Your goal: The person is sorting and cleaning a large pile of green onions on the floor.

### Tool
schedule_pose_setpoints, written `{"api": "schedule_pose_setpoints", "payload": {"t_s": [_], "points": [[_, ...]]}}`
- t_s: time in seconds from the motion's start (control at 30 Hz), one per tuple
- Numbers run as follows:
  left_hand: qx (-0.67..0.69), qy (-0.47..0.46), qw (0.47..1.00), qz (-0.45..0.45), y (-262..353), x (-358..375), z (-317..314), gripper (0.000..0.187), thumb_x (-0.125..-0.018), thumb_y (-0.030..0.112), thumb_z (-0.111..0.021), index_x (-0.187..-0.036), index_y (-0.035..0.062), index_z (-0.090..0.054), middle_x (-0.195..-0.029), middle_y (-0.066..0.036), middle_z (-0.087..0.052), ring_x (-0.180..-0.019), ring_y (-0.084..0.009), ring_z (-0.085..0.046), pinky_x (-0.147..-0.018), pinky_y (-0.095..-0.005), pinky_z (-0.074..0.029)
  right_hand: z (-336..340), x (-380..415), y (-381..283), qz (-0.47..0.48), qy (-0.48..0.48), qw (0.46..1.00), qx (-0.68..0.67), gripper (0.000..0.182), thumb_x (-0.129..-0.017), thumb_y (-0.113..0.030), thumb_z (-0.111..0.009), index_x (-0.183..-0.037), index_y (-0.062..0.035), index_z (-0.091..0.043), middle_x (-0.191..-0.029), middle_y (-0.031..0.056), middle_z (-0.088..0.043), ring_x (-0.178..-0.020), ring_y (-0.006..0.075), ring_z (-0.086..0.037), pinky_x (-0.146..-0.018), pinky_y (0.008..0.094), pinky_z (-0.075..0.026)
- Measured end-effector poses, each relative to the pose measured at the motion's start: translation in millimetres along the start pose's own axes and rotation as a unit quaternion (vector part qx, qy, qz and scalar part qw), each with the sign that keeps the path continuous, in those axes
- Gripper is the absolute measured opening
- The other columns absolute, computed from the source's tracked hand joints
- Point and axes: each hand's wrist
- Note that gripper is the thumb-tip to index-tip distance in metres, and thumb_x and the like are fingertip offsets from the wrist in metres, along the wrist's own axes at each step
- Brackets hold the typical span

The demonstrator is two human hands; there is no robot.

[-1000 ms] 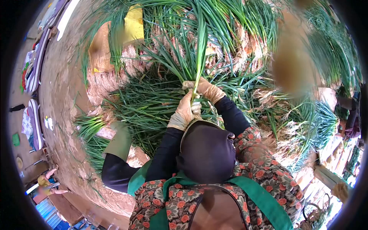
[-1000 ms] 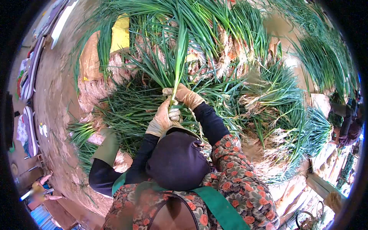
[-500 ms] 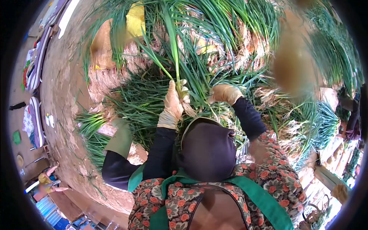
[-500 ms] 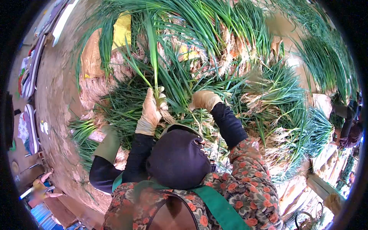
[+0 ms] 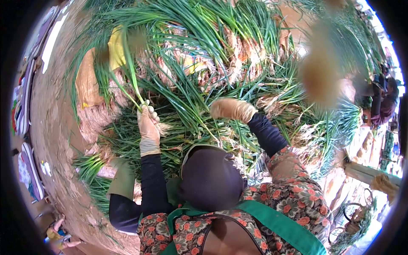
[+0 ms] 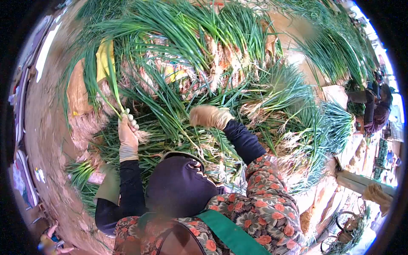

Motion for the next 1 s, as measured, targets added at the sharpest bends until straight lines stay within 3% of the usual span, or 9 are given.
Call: {"api": "schedule_pose_setpoints", "payload": {"t_s": [0.13,0.2,0.33,0.43,0.53,0.7,0.77,0.9,1.0], "points": [[0.116,-0.070,0.975,0.177,0.3,1.7,-26.3,0.021,-0.090,0.033,-0.056,-0.095,0.0132,-0.055,-0.051,0.009,-0.023,-0.041,-0.0033,-0.023,-0.038,-0.0191,-0.019,99.8,-5.6,-18.2,-0.177,0.521,0.835,0.030,0.026,-0.084,-0.025,-0.058,-0.096,-0.0020,-0.062,-0.083,0.0194,-0.064,-0.081,0.0316,-0.063,-0.074,0.0373,-0.049],[0.137,-0.152,0.952,0.228,-12.8,-2.1,-32.3,0.016,-0.089,0.029,-0.058,-0.094,0.0134,-0.056,-0.050,0.010,-0.020,-0.040,-0.0039,-0.021,-0.038,-0.0194,-0.019,91.1,-51.7,158.8,-0.128,0.476,0.842,0.221,0.025,-0.085,-0.024,-0.056,-0.096,-0.0021,-0.061,-0.085,0.0171,-0.065,-0.079,0.0314,-0.063,-0.071,0.0382,-0.049],[0.118,-0.139,0.949,0.257,-31.0,1.8,-42.9,0.021,-0.088,0.017,-0.056,-0.108,0.0108,-0.056,-0.057,0.007,-0.038,-0.054,-0.0071,-0.044,-0.046,-0.0213,-0.037,64.7,-82.4,124.8,-0.025,0.249,0.748,0.614,0.030,-0.078,-0.027,-0.057,-0.103,-0.0105,-0.061,-0.083,0.0119,-0.062,-0.084,0.0253,-0.061,-0.072,0.0363,-0.049],[0.030,-0.056,0.982,0.178,-37.0,12.4,-58.1,0.018,-0.085,0.016,-0.061,-0.101,0.0079,-0.058,-0.090,-0.004,-0.065,-0.085,-0.0147,-0.063,-0.051,-0.0216,-0.045,-2.7,-78.4,36.7,0.085,0.340,0.930,0.111,0.036,-0.080,-0.027,-0.055,-0.111,-0.0089,-0.055,-0.079,0.0162,-0.059,-0.079,0.0293,-0.062,-0.066,0.0392,-0.050],[-0.109,-0.105,0.979,0.138,-64.3,-3.6,-39.2,0.017,-0.087,0.014,-0.058,-0.102,0.0063,-0.056,-0.097,-0.007,-0.066,-0.050,-0.0051,-0.050,-0.039,-0.0154,-0.035,-25.9,-43.5,-88.4,-0.057,0.163,0.984,0.034,0.041,-0.085,-0.034,-0.051,-0.114,-0.0044,-0.050,-0.084,0.0213,-0.060,-0.071,0.0349,-0.061,-0.061,0.0411,-0.049],[-0.082,-0.065,0.991,0.080,-78.1,12.4,-32.3,0.008,-0.087,0.009,-0.057,-0.092,0.0033,-0.058,-0.077,-0.006,-0.065,-0.055,-0.0082,-0.055,-0.048,-0.0197,-0.047,-48.8,-41.2,-86.6,0.212,0.192,0.958,0.003,0.037,-0.093,-0.038,-0.041,-0.103,-0.0029,-0.051,-0.077,0.0136,-0.060,-0.067,0.0289,-0.059,-0.058,0.0394,-0.046],[-0.145,-0.061,0.983,0.095,-83.4,10.1,-11.3,0.005,-0.087,0.007,-0.055,-0.090,0.0045,-0.058,-0.073,-0.005,-0.062,-0.058,-0.0106,-0.058,-0.048,-0.0235,-0.049,-40.4,-49.6,-68.0,-0.024,0.091,0.931,-0.354,0.039,-0.094,-0.039,-0.043,-0.092,-0.0035,-0.058,-0.077,0.0022,-0.058,-0.064,0.0156,-0.052,-0.058,0.0283,-0.043],[-0.136,-0.080,0.979,0.126,-78.5,29.0,-28.4,0.002,-0.088,0.009,-0.054,-0.090,0.0085,-0.054,-0.065,-0.002,-0.057,-0.049,-0.0105,-0.054,-0.042,-0.0226,-0.042,-49.0,-79.9,-65.2,-0.133,0.120,0.854,-0.488,0.038,-0.089,-0.041,-0.052,-0.093,-0.0030,-0.059,-0.079,0.0057,-0.060,-0.064,0.0167,-0.053,-0.064,0.0298,-0.045],[-0.001,-0.068,0.984,0.165,-73.4,33.2,-26.0,0.003,-0.088,0.011,-0.054,-0.089,0.0088,-0.053,-0.068,-0.003,-0.056,-0.047,-0.0085,-0.047,-0.040,-0.0224,-0.037,-72.7,-95.1,-50.3,0.002,0.380,0.907,-0.178,0.023,-0.089,-0.026,-0.053,-0.088,-0.0039,-0.061,-0.073,0.0072,-0.060,-0.060,0.0151,-0.054,-0.057,0.0260,-0.044]]}}
Point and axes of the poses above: each hand's wrist, its own x-axis away from the middle knuckle, its own z-axis out of the back of the hand, y = z × x
